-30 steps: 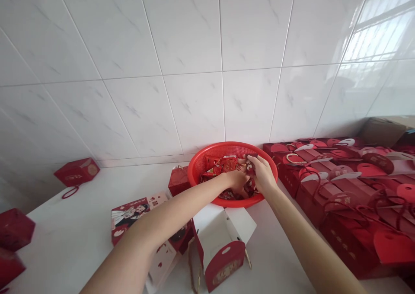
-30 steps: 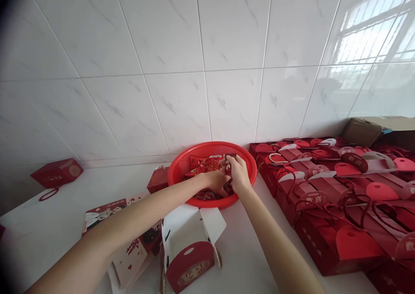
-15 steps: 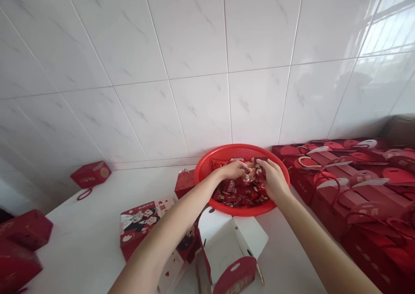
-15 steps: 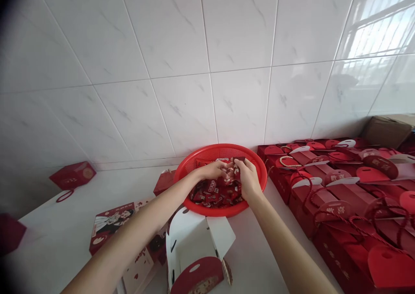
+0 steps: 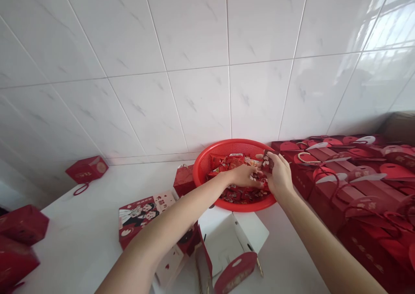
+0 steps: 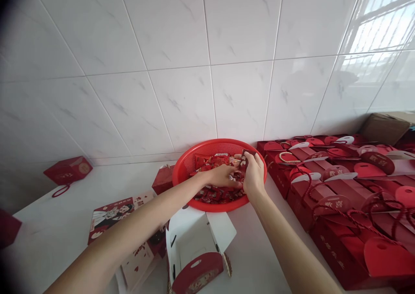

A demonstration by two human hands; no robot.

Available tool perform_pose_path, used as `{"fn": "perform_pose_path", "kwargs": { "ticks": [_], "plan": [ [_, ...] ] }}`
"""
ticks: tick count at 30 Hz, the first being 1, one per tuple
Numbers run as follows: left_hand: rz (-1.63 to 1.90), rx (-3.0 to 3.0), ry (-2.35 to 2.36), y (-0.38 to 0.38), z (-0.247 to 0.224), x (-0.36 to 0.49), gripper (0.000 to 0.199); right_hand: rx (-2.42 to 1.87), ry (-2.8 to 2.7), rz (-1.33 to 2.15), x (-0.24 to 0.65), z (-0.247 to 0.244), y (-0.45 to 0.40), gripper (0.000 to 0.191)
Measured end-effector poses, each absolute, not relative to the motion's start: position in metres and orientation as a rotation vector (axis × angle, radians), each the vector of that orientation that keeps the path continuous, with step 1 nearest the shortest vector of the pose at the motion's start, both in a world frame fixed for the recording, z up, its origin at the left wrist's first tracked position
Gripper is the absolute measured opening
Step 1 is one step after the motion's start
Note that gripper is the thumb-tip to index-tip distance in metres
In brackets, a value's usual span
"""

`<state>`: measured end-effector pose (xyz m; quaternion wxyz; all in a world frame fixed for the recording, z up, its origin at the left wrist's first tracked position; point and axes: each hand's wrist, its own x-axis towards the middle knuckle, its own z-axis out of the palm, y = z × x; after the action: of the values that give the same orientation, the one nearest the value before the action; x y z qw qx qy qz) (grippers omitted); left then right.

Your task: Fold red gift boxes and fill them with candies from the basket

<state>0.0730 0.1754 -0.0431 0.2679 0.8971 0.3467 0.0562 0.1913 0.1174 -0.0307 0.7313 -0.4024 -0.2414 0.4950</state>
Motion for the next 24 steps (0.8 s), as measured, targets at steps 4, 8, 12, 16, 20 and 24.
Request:
{"fn": "perform_pose_path", "kwargs": {
  "ticks": [4, 8, 12, 16, 20, 24],
  "plan": [
    [0.038, 2.465, 1.0, 0.173, -0.047, 0.077, 0.025, -0.872, -0.513, 1.072, 0.192, -0.028, 0.117, 0.013],
    [0.22, 2.355, 1.067, 0.183, -0.044, 0.068, 0.011, -0.833, -0.468, 1.022, 0.191, -0.025, 0.115, 0.015],
    [0.528, 2.148, 1.131, 0.194, -0.038, 0.058, 0.022, -0.81, -0.433, 1.021, 0.19, -0.025, 0.116, 0.013],
    [0.68, 1.894, 1.039, 0.194, -0.032, 0.057, 0.027, -0.826, -0.49, 1.084, 0.192, -0.029, 0.119, 0.021],
    [0.725, 1.721, 0.915, 0.187, -0.028, 0.06, 0.032, -0.841, -0.593, 1.175, 0.193, -0.036, 0.122, 0.029],
    [0.77, 1.643, 0.836, 0.183, -0.026, 0.058, 0.038, -0.841, -0.639, 1.163, 0.194, -0.039, 0.123, 0.032]
  ]
}}
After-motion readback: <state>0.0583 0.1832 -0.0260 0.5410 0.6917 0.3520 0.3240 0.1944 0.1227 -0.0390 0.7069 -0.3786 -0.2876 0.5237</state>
